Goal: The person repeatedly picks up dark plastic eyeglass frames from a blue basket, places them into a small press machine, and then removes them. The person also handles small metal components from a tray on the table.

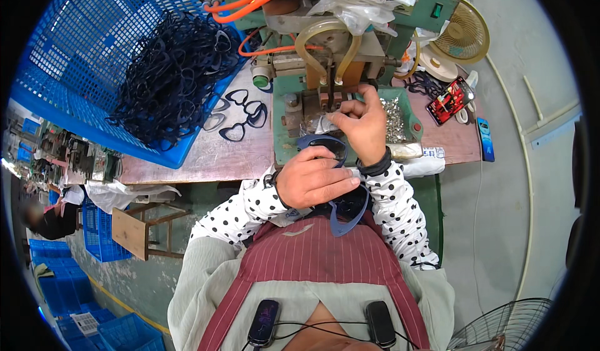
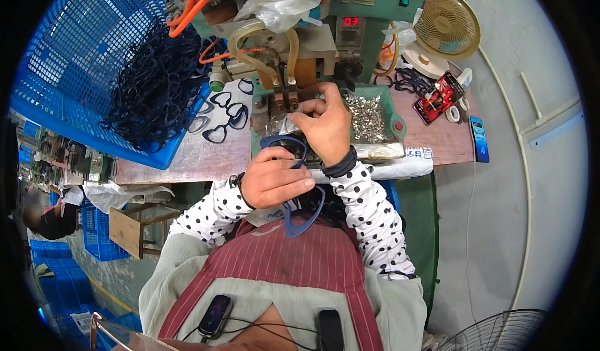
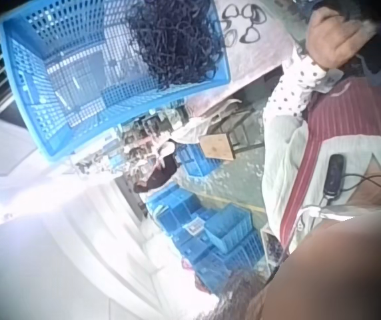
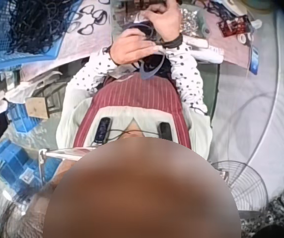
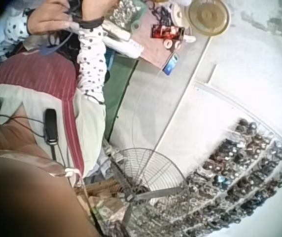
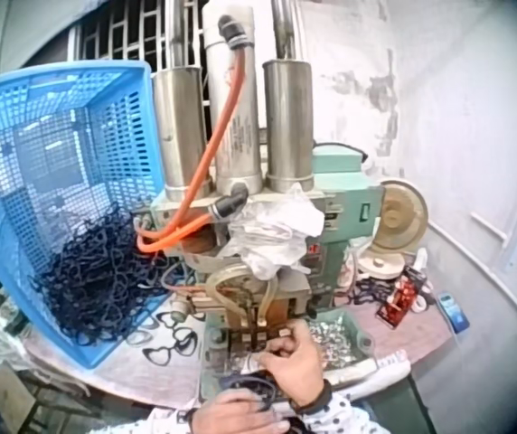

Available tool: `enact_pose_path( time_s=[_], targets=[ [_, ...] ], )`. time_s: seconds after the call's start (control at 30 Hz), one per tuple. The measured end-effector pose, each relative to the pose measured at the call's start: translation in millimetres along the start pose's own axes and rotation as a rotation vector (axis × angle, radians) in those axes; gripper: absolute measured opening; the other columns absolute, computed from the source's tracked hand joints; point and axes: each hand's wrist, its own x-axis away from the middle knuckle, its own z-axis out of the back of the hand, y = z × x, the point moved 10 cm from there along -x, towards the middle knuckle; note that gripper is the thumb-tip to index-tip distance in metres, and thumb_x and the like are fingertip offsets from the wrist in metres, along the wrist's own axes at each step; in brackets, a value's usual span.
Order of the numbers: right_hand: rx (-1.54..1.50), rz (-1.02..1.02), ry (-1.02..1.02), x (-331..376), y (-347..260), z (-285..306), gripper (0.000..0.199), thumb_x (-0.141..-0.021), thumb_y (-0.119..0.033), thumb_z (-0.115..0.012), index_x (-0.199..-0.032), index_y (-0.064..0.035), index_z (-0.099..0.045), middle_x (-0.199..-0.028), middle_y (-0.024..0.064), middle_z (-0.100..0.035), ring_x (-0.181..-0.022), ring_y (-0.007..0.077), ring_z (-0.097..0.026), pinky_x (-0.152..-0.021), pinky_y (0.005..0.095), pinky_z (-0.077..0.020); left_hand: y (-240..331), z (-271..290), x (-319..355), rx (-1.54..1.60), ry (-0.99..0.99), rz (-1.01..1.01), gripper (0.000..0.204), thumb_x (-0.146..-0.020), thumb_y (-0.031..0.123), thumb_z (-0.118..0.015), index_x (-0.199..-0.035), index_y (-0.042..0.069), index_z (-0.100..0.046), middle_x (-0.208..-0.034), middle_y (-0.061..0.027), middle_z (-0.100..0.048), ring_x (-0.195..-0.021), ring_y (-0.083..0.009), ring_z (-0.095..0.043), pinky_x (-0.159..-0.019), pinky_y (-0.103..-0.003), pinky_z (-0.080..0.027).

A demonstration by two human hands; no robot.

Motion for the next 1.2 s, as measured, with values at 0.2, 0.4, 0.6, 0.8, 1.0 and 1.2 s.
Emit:
enact_pose_path(
  time_s=[0.2,0.4,0.6,0.8,1.0,1.2],
  targets=[
    [0.158,0.11,0.143,-12.2,24.1,54.0,0.047,-0.075,-0.003,-0.072,-0.118,-0.0017,-0.052,-0.079,0.0066,-0.07,-0.07,0.0103,-0.063,-0.066,0.0255,-0.0496,-21.0,-23.5,0.5,0.146,-0.107,0.039,0.048,-0.073,0.002,-0.062,-0.12,0.001,-0.061,-0.112,-0.0125,-0.065,-0.097,-0.0278,-0.063,-0.096,-0.047,-0.046],
    [0.809,0.03,0.318,-16.7,113.1,164.9,0.032,-0.073,-0.016,-0.076,-0.103,-0.0079,-0.066,-0.079,0.0079,-0.07,-0.073,0.0288,-0.067,-0.067,0.0389,-0.0511,-32.5,-31.8,8.1,0.28,-0.138,0.007,0.049,-0.074,0.0,-0.064,-0.123,0.0,-0.059,-0.116,-0.0121,-0.063,-0.098,-0.0282,-0.062,-0.095,-0.047,-0.046],
    [1.332,0.399,0.105,5.5,72.5,97.6,0.029,-0.074,-0.024,-0.074,-0.101,-0.0121,-0.07,-0.104,0.0057,-0.067,-0.104,0.0303,-0.056,-0.091,0.0442,-0.0413,-34.7,-31.8,11.4,0.273,-0.116,0.018,0.056,-0.07,0.002,-0.066,-0.125,0.003,-0.057,-0.11,-0.0118,-0.063,-0.1,-0.0271,-0.06,-0.096,-0.045,-0.044],
    [1.068,0.411,0.311,4.2,76.6,128.4,0.008,-0.075,-0.019,-0.073,-0.081,-0.0142,-0.071,-0.095,0.0037,-0.067,-0.095,0.0279,-0.057,-0.083,0.0432,-0.0408,-19.8,-27.2,2.5,0.021,-0.128,-0.053,0.042,-0.078,0.008,-0.065,-0.119,0.001,-0.061,-0.119,-0.0127,-0.063,-0.102,-0.0268,-0.062,-0.094,-0.045,-0.045],
    [1.03,0.41,0.456,8.9,80.2,140.2,0.011,-0.075,-0.019,-0.076,-0.085,-0.0152,-0.072,-0.074,0.0063,-0.064,-0.078,0.0272,-0.058,-0.072,0.0421,-0.0405,-105.7,43.2,80.9,-0.448,0.116,0.319,0.024,-0.069,0.008,-0.071,-0.093,0.005,-0.065,-0.087,-0.0144,-0.062,-0.08,-0.033,-0.059,-0.067,-0.045,-0.045],
    [1.04,0.41,0.479,9.5,75.6,133.1,0.009,-0.077,-0.017,-0.072,-0.083,-0.0136,-0.066,-0.071,0.0054,-0.059,-0.077,0.0274,-0.056,-0.074,0.0427,-0.0388,-256.9,23.6,250.4,-0.81,-0.712,0.612,0.016,-0.085,0.014,-0.053,-0.098,0.019,-0.063,-0.091,-0.0074,-0.061,-0.095,-0.0287,-0.057,-0.087,-0.051,-0.041]
  ],
)
